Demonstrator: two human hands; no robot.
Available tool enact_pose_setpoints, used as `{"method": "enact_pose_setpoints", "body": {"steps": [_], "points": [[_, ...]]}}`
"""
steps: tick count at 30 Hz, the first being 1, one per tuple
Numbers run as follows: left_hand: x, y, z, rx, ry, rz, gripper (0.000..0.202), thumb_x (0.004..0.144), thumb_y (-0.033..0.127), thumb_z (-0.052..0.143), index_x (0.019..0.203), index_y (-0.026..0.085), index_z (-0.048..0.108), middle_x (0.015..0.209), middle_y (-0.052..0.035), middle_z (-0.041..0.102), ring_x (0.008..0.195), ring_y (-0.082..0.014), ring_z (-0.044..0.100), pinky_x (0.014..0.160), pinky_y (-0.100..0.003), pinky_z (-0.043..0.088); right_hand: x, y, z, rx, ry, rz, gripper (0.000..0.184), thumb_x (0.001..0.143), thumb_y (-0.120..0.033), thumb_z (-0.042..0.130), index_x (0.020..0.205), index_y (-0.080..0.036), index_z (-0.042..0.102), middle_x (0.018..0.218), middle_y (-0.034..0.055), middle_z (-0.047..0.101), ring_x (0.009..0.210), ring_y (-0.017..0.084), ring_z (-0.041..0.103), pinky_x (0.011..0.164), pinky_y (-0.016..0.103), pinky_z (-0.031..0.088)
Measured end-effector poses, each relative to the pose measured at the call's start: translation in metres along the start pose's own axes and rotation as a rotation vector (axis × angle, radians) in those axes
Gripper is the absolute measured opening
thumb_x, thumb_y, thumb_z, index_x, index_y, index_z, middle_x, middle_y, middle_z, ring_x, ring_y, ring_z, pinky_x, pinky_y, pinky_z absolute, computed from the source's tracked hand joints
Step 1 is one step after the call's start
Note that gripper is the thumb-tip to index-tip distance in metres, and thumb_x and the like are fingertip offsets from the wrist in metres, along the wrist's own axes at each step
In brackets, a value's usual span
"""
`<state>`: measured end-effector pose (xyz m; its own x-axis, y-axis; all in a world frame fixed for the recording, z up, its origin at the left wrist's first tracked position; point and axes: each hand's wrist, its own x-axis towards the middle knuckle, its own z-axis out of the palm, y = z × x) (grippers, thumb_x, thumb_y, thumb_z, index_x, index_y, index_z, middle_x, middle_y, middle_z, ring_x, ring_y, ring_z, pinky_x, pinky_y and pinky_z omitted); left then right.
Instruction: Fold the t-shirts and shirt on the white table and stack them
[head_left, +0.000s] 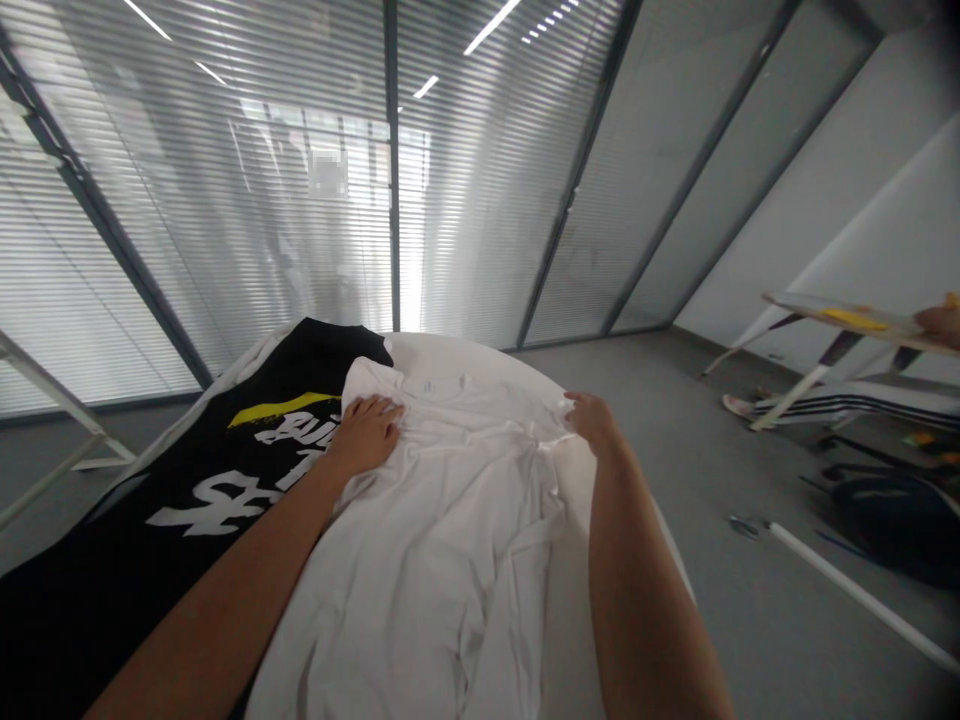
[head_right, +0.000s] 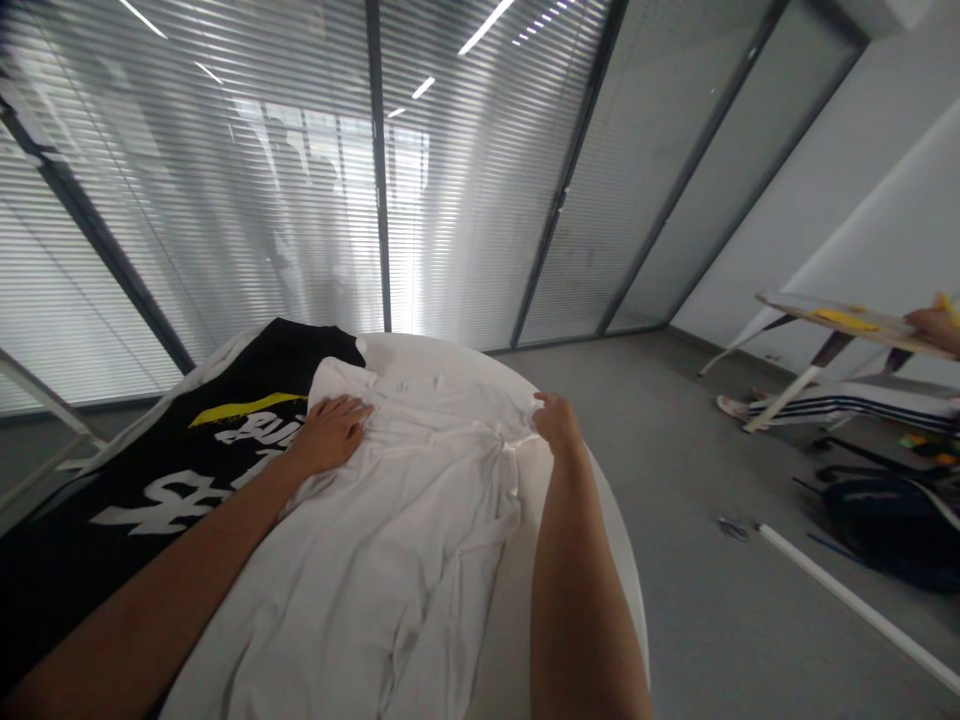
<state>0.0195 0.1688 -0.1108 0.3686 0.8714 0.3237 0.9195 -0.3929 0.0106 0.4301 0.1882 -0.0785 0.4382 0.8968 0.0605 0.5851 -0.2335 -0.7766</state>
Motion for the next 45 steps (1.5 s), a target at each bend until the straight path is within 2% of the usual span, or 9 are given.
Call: {"method": "enact_pose_setpoints", "body": {"steps": [9, 11, 15, 17, 22, 27, 31, 36, 45], "points": [[0.000, -0.001, 0.001, -0.019, 0.009, -0.002, 0.045, 0.092, 0.028, 0.037, 0.133, 0.027, 0.056, 0.139, -0.0055, 0.055, 0.133, -0.0238, 0.042, 0.113, -0.047, 0.023, -0.007, -0.027, -0.001, 0.286, 0.223, -0.107, 0.056, 0.064, -0.011, 0.052, 0.119, -0.013, 0.064, 0.105, 0.0103, 0.070, 0.083, 0.019, 0.067, 0.065, 0.025, 0.053], [0.000, -0.001, 0.002, -0.018, 0.006, -0.003, 0.045, 0.092, 0.028, 0.037, 0.133, 0.027, 0.056, 0.139, -0.0051, 0.055, 0.133, -0.0237, 0.042, 0.113, -0.047, 0.024, -0.016, -0.041, -0.002, 0.375, 0.127, -0.221, 0.053, 0.067, -0.014, 0.056, 0.120, -0.015, 0.062, 0.109, 0.0100, 0.069, 0.090, 0.020, 0.067, 0.073, 0.027, 0.053], [0.000, -0.001, 0.001, -0.013, 0.007, 0.003, 0.045, 0.092, 0.028, 0.037, 0.133, 0.027, 0.056, 0.139, -0.0054, 0.055, 0.133, -0.0238, 0.041, 0.113, -0.046, 0.024, -0.032, -0.063, -0.002, 0.519, -0.335, -0.459, 0.040, 0.069, -0.021, 0.067, 0.110, -0.019, 0.066, 0.114, 0.0091, 0.068, 0.104, 0.021, 0.064, 0.086, 0.031, 0.050], [0.000, 0.000, 0.001, -0.015, 0.010, 0.003, 0.046, 0.092, 0.028, 0.037, 0.133, 0.026, 0.056, 0.139, -0.0059, 0.055, 0.133, -0.0241, 0.041, 0.112, -0.046, 0.025, -0.031, -0.065, -0.001, 0.471, -0.417, -0.402, 0.032, 0.073, -0.025, 0.067, 0.104, -0.018, 0.068, 0.110, 0.0098, 0.069, 0.098, 0.021, 0.066, 0.083, 0.030, 0.051], [0.001, -0.001, 0.002, -0.021, 0.004, -0.009, 0.045, 0.092, 0.028, 0.038, 0.132, 0.028, 0.057, 0.139, -0.0046, 0.055, 0.133, -0.0237, 0.042, 0.113, -0.046, 0.024, -0.016, -0.045, 0.003, 0.059, -0.244, -0.051, 0.026, 0.078, -0.019, 0.060, 0.102, -0.014, 0.067, 0.088, 0.0097, 0.071, 0.068, 0.014, 0.064, 0.061, 0.023, 0.049], [0.001, -0.001, 0.002, -0.021, -0.001, -0.012, 0.046, 0.091, 0.028, 0.038, 0.133, 0.028, 0.056, 0.140, -0.0050, 0.055, 0.133, -0.0243, 0.041, 0.113, -0.047, 0.024, -0.024, -0.037, 0.006, -0.157, -0.447, 0.136, 0.058, 0.063, -0.027, 0.079, 0.118, -0.018, 0.063, 0.079, 0.0061, 0.069, 0.065, 0.016, 0.063, 0.054, 0.025, 0.050], [0.001, 0.000, 0.000, -0.023, -0.007, 0.000, 0.046, 0.092, 0.028, 0.037, 0.134, 0.026, 0.056, 0.140, -0.0067, 0.055, 0.133, -0.0255, 0.041, 0.113, -0.049, 0.024, -0.036, -0.043, 0.005, -0.119, -0.566, 0.167, 0.075, 0.053, -0.024, 0.086, 0.124, -0.019, 0.060, 0.074, 0.0039, 0.067, 0.062, 0.015, 0.061, 0.055, 0.024, 0.051], [0.001, 0.000, 0.000, -0.033, -0.003, -0.002, 0.046, 0.091, 0.027, 0.039, 0.134, 0.026, 0.056, 0.139, -0.0066, 0.055, 0.133, -0.0252, 0.042, 0.113, -0.048, 0.024, -0.031, -0.036, 0.000, -0.103, -0.658, 0.128, 0.068, 0.045, -0.007, 0.083, 0.109, -0.020, 0.068, 0.070, 0.0013, 0.067, 0.057, 0.013, 0.059, 0.053, 0.022, 0.050], [0.002, -0.002, -0.002, -0.040, -0.043, -0.004, 0.046, 0.092, 0.028, 0.038, 0.135, 0.026, 0.056, 0.141, -0.0058, 0.054, 0.135, -0.0242, 0.040, 0.114, -0.046, 0.024, -0.028, -0.035, -0.010, -0.200, -0.549, 0.132, 0.067, 0.058, -0.014, 0.076, 0.123, -0.024, 0.064, 0.087, 0.0074, 0.071, 0.072, 0.018, 0.065, 0.061, 0.028, 0.054]]}}
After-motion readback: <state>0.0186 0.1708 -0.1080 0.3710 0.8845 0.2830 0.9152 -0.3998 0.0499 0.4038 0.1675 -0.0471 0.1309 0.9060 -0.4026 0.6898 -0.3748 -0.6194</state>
